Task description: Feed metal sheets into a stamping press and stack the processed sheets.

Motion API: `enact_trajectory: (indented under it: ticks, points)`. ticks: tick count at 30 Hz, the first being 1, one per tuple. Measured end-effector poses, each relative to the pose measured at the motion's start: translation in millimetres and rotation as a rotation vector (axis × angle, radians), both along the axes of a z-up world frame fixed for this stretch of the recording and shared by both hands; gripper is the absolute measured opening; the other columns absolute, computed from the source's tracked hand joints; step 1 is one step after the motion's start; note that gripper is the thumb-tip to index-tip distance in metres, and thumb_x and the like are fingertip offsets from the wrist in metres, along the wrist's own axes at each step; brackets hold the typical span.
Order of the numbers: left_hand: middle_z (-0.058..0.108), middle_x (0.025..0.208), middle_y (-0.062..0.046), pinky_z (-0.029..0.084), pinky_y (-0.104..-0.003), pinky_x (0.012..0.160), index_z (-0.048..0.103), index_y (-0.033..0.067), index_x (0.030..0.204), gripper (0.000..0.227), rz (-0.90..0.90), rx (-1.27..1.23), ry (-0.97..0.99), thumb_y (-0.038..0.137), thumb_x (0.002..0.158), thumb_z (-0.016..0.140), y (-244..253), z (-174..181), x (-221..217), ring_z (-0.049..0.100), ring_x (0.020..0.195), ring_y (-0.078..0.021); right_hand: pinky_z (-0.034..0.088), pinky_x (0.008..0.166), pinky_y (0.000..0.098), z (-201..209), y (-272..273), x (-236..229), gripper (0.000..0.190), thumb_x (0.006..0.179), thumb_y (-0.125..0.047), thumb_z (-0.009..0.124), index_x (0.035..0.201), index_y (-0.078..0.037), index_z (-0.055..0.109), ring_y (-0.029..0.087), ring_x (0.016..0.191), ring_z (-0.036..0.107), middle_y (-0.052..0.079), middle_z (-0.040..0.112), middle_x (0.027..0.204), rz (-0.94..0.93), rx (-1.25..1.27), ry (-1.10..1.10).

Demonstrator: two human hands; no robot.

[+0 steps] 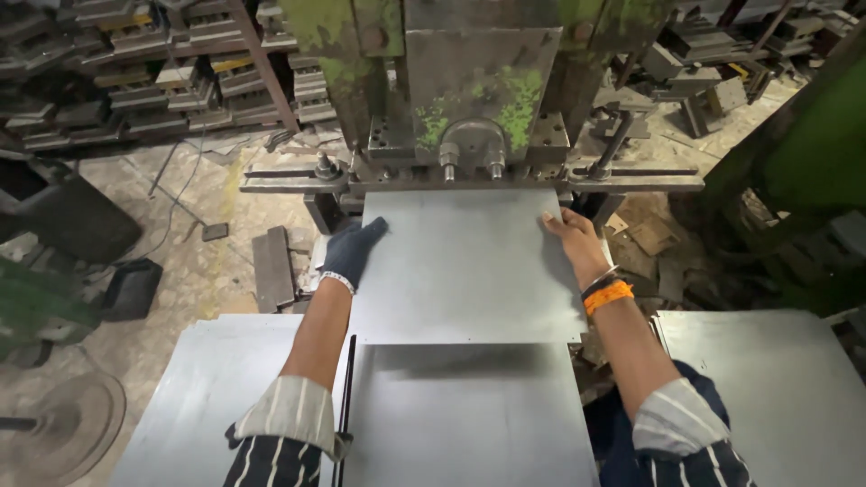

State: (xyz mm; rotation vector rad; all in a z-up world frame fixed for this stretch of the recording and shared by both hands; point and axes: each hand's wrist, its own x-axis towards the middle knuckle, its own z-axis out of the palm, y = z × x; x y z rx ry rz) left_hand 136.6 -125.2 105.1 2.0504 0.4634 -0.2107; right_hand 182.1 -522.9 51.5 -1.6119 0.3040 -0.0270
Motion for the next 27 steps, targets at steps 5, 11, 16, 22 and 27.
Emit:
enact_trajectory:
  ticks: [5, 11, 16, 22, 27]
  points:
    - [0.055, 0.151, -0.003, 0.03, -0.042, 0.124, 0.055, 0.0228, 0.147, 0.088, 0.041, -0.052, -0.014, 0.073, 0.077, 0.077, -2.4, -4.8, -23.2, 0.045, 0.143, -0.0268, 0.057, 0.079, 0.0308, 1.4, 7.7, -35.7, 0.033, 0.09, -0.014, 0.073, 0.122, -0.011, 0.071, 0.014, 0.077, 0.07, 0.006, 0.07, 0.087, 0.04, 0.089, -0.152]
    - [0.05, 0.154, -0.013, 0.03, -0.05, 0.124, 0.05, 0.0159, 0.151, 0.076, 0.072, -0.186, -0.068, 0.041, 0.084, 0.076, -19.3, 47.3, -150.4, 0.039, 0.147, -0.0326, 0.055, 0.09, 0.0347, 50.4, 30.4, -177.7, 0.037, 0.094, -0.004, 0.064, 0.13, -0.002, 0.064, 0.015, 0.09, 0.066, 0.01, 0.067, 0.104, 0.008, 0.132, -0.186]
    - [0.072, 0.128, -0.018, 0.056, -0.035, 0.09, 0.058, 0.0025, 0.144, 0.064, 0.216, -0.504, -0.121, -0.005, 0.081, 0.066, -14.0, 18.1, -207.6, 0.068, 0.101, -0.0261, 0.045, 0.098, 0.0279, 37.9, 38.9, -244.9, 0.056, 0.088, 0.001, 0.059, 0.143, 0.004, 0.052, 0.019, 0.111, 0.06, 0.013, 0.063, 0.136, 0.081, 0.153, -0.031]
    - [0.069, 0.092, -0.014, 0.05, -0.031, 0.073, 0.067, 0.0006, 0.134, 0.054, 0.253, -0.248, -0.205, 0.002, 0.081, 0.068, -7.2, -11.2, -195.7, 0.06, 0.077, -0.0216, 0.051, 0.09, 0.0322, -5.7, 22.0, -226.7, 0.065, 0.087, -0.025, 0.069, 0.144, -0.001, 0.051, 0.025, 0.099, 0.06, 0.013, 0.055, 0.125, 0.137, -0.572, -0.054]
    - [0.068, 0.125, -0.005, 0.051, -0.036, 0.092, 0.066, 0.0133, 0.132, 0.048, 0.283, 0.052, -0.403, 0.017, 0.085, 0.073, 13.3, -55.1, -170.2, 0.067, 0.103, -0.0228, 0.037, 0.109, 0.0484, -43.6, 20.3, -223.2, 0.078, 0.089, -0.034, 0.063, 0.152, 0.0, 0.033, 0.042, 0.133, 0.042, 0.025, 0.035, 0.154, 0.232, -1.032, -0.247]
